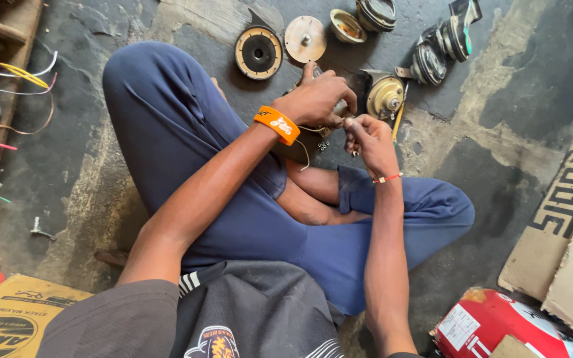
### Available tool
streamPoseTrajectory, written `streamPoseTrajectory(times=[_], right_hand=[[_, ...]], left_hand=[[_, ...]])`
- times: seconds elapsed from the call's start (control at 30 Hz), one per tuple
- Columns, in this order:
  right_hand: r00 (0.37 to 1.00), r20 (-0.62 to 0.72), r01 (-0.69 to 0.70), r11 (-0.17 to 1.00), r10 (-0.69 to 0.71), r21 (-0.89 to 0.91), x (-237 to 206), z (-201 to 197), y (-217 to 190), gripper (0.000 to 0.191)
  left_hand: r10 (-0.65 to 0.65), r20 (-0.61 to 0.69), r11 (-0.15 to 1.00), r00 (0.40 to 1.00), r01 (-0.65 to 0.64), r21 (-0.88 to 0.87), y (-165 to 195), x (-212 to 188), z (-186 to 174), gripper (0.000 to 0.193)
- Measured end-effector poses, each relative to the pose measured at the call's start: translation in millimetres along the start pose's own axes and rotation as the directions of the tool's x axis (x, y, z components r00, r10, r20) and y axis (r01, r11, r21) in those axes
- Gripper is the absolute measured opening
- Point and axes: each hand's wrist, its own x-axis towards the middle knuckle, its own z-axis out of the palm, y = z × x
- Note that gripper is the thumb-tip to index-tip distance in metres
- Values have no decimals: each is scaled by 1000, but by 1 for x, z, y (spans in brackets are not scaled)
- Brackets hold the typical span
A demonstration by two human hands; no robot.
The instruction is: The person sits on the floor and uses a wrench to tighten a nut on a small cylindrical electrical component. They hold the component steady with one hand while turning the wrench with the other.
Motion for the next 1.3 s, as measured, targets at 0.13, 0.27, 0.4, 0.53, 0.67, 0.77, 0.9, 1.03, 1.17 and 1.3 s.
streamPoseTrajectory(times=[0.13,0.27,0.4,0.53,0.67,0.77,0.9,1.03,1.17,1.3], right_hand=[[1000,-13,29,1000,-29,4,0,-2,3,22],[999,43,-9,997,5,83,4,-5,4,22],[997,65,-44,997,40,63,3,-6,3,21],[999,-31,18,997,-16,78,3,-5,3,22],[997,63,-39,998,35,53,2,-4,1,23],[1000,-5,-4,1000,3,-6,0,-5,1,23],[999,-20,33,999,-33,-34,3,-2,0,25],[998,50,-23,995,28,-97,0,-6,1,24],[994,-62,81,991,-88,-110,1,3,4,22],[997,-7,76,991,-77,-108,3,-3,1,19]], left_hand=[[-5,-21,1000,1000,5,-10,1,-1,0,34],[-5,2,1000,1000,5,-18,2,-2,-2,31],[-1,8,999,1000,1,-36,3,-1,-4,34],[-6,14,1000,1000,6,7,2,-1,-3,32],[12,-5,1000,1000,-12,1,0,-1,-3,33],[-1,4,1000,1000,1,-5,2,-1,0,28],[-17,27,1000,999,17,-3,0,0,-3,27],[5,0,1000,1000,-5,-9,0,-1,-1,23],[-17,9,1000,1000,17,4,1,0,-3,29],[-7,3,1000,1000,7,17,7,-2,-7,32]])
